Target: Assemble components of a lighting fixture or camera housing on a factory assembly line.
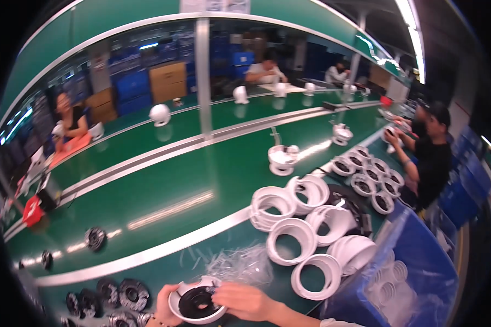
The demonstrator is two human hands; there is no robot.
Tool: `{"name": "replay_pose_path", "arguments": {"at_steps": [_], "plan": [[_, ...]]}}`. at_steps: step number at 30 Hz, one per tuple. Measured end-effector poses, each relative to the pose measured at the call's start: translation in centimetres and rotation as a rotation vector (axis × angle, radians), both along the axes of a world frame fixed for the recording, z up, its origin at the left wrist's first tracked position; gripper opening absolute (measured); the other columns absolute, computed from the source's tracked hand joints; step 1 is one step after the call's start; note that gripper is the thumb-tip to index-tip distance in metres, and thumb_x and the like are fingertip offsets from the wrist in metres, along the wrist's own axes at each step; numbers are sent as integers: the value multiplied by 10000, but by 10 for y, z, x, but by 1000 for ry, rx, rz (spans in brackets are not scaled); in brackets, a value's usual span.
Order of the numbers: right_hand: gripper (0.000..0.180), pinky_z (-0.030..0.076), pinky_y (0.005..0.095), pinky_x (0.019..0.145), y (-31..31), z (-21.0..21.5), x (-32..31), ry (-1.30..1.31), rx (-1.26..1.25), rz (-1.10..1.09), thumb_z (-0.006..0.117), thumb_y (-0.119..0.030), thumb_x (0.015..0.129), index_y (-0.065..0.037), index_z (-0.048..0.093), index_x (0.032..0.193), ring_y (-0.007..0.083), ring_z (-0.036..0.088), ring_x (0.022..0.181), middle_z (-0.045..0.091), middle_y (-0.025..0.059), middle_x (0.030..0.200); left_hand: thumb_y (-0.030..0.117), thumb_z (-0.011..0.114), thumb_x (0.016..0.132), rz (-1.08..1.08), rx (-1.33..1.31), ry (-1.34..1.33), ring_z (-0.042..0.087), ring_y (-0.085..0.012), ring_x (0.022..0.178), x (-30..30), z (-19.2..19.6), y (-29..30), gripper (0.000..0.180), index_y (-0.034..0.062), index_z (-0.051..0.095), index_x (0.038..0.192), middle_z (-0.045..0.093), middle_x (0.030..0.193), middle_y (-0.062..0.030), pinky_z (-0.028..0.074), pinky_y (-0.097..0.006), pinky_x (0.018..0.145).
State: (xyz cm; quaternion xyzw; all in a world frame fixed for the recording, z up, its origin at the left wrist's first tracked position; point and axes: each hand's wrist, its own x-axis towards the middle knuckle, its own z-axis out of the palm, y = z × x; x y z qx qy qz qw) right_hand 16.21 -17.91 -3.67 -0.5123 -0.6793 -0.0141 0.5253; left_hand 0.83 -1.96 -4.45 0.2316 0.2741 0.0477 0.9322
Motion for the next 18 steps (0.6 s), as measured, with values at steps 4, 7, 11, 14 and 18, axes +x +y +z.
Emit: {"name": "replay_pose_path", "arguments": {"at_steps": [4, 7, 11, 14, 18], "plan": [[373, 422, 374, 872, -24, 7, 6, -12, 34, -155, 613, -15, 650, 10, 552, 1017, 279, 521, 979, 544, 116, 1047, 364, 359, 744, -109, -46, -7, 535, -337, 960, 31, -15, 4, 625, -88, 374, 1175, 500, 1100, -234, 449, -417, 834], [445, 373, 376, 916, -28, 9, 12, -34, -50, -256, 614, -68, 668, 11, 510, 1093, 287, 447, 1080, 485, 119, 1161, 371, 356, 739, -125, 44, -21, 531, -348, 966, 45, -4, 9, 613, -71, 403, 1161, 503, 1101, -230, 440, -429, 848], [476, 364, 397, 921, -34, 6, 17, -41, -29, -288, 626, -90, 663, 0, 500, 1112, 301, 447, 1082, 479, 120, 1172, 356, 371, 712, -253, -89, -52, 525, -356, 973, 52, 4, 26, 639, -101, 380, 1158, 486, 1111, -253, 449, -448, 826], [417, 406, 407, 890, -30, 5, 14, -33, 67, -154, 640, -54, 637, 11, 537, 1037, 298, 494, 1025, 517, 120, 1115, 342, 377, 711, -326, -253, -31, 517, -380, 977, 46, 16, 12, 658, -119, 348, 1180, 465, 1130, -270, 450, -468, 815], [294, 475, 391, 819, -31, -3, 13, 68, 96, -152, 666, -61, 630, 22, 591, 902, 268, 582, 902, 603, 116, 944, 341, 377, 701, -376, -386, 4, 534, -389, 941, 50, 19, 5, 676, -135, 340, 1179, 465, 1103, -306, 461, -470, 784]]}}
